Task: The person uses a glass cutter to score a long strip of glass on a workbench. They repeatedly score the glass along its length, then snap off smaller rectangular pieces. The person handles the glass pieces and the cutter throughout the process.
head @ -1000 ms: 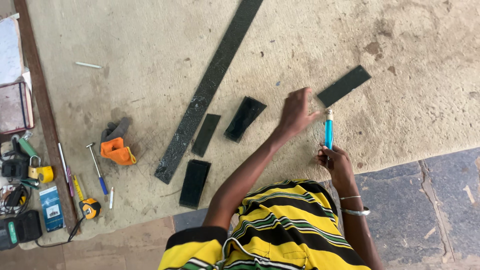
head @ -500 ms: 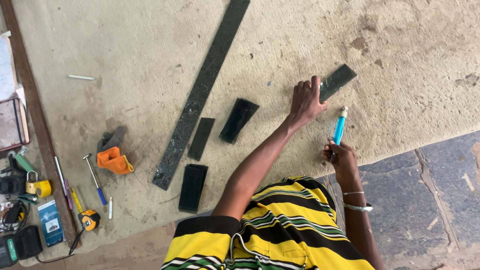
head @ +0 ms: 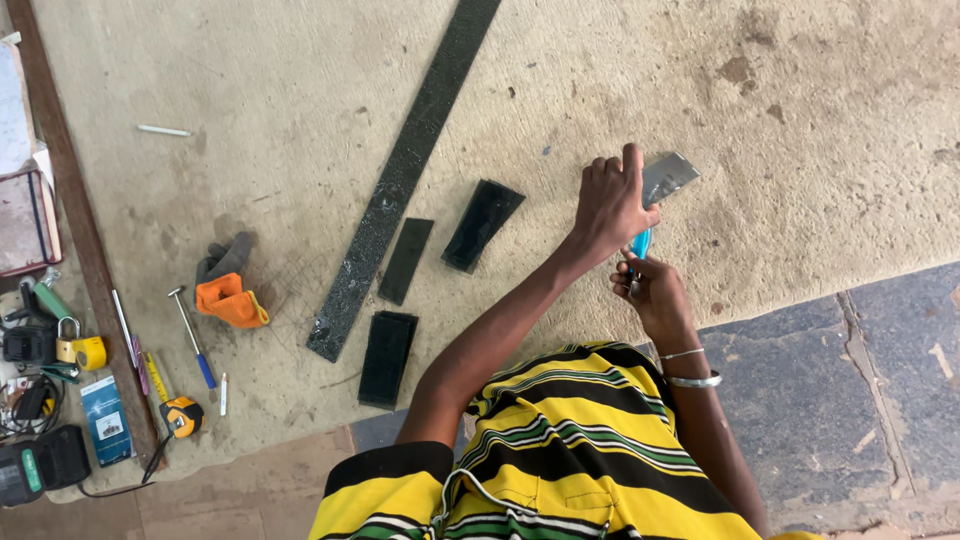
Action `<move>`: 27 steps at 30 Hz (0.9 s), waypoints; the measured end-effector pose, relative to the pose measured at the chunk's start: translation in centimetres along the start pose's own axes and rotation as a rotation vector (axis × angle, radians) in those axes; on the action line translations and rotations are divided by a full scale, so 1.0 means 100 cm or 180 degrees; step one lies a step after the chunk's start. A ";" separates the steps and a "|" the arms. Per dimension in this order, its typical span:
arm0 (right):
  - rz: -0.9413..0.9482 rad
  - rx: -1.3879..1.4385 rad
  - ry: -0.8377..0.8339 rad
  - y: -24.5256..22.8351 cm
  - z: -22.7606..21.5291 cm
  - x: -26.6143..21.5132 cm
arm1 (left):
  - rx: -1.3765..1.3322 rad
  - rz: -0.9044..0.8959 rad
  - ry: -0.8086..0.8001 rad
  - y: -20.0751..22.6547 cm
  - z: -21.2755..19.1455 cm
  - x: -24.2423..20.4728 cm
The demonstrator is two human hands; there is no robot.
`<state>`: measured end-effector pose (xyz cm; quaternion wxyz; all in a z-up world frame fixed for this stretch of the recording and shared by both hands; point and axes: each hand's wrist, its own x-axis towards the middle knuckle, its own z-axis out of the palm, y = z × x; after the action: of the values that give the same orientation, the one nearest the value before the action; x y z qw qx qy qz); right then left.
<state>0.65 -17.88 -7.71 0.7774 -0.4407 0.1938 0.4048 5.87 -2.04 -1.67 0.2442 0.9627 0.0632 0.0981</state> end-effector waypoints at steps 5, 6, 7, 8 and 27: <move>-0.0043 0.0357 -0.0287 -0.001 -0.002 0.005 | 0.0015 0.0070 0.0102 -0.001 -0.002 -0.008; -0.0042 0.0321 -0.0278 -0.002 -0.003 0.006 | 0.0015 0.0114 0.0184 -0.001 -0.002 -0.010; -0.0041 0.0284 -0.0269 -0.002 -0.003 0.007 | -0.0013 0.0048 0.0088 -0.002 -0.002 -0.010; 0.0005 0.0299 -0.0216 0.000 -0.004 0.007 | -0.0041 -0.0019 -0.0010 -0.002 -0.002 -0.011; 0.0074 0.0434 -0.0200 0.004 -0.003 -0.001 | -0.0055 -0.0113 0.0060 -0.014 0.011 -0.012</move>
<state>0.27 -18.08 -8.02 0.8065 -0.3716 0.2015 0.4133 4.80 -1.50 -3.48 0.2536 0.9583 0.0817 0.1034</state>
